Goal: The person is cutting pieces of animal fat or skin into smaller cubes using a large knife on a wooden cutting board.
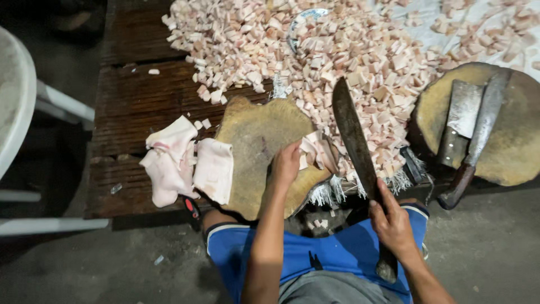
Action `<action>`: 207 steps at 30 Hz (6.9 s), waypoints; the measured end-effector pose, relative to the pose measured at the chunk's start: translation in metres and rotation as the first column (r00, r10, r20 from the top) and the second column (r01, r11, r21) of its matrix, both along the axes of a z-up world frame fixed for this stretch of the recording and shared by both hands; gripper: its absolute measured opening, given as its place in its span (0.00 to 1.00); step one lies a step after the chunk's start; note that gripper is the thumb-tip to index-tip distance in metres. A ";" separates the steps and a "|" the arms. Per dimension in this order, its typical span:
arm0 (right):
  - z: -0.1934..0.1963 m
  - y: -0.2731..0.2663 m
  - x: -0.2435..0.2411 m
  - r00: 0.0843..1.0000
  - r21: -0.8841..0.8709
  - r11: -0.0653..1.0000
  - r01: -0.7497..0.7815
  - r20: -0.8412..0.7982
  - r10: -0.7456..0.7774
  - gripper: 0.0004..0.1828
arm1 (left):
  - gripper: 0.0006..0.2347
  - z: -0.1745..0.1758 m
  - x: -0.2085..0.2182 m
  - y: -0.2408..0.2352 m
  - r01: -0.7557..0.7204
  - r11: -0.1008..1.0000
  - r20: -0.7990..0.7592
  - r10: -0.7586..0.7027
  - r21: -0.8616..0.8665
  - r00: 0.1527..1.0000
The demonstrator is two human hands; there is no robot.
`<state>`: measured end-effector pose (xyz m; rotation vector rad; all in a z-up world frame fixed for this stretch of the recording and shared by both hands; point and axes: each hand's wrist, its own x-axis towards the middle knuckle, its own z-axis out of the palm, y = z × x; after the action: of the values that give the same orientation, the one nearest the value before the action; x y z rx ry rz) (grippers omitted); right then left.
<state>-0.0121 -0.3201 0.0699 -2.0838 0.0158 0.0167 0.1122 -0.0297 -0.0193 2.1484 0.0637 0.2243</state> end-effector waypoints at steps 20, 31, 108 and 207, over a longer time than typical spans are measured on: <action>-0.042 -0.015 -0.025 0.969 0.183 0.976 0.120 -0.238 -0.074 0.34 | 0.24 0.001 0.095 -0.021 0.320 0.925 -0.381 -0.226 0.204 0.897; -0.033 -0.019 -0.022 0.960 0.112 0.982 0.154 -0.253 -0.122 0.34 | 0.17 0.030 0.078 -0.002 0.384 0.905 -0.434 -0.276 0.184 0.858; -0.026 0.019 -0.004 0.884 -0.448 0.814 -0.370 0.098 0.456 0.47 | 0.09 -0.017 -0.077 0.003 -0.193 0.980 -0.248 0.178 -0.038 0.952; -0.034 0.047 -0.014 0.857 -0.426 0.753 -0.502 -0.126 0.500 0.46 | 0.15 -0.033 -0.081 0.052 -0.216 0.973 -0.261 0.190 -0.078 0.947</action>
<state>-0.0265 -0.2734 0.0363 -2.4883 -0.5982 0.3808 0.0310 0.0227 -0.0520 2.0534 0.4371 0.0633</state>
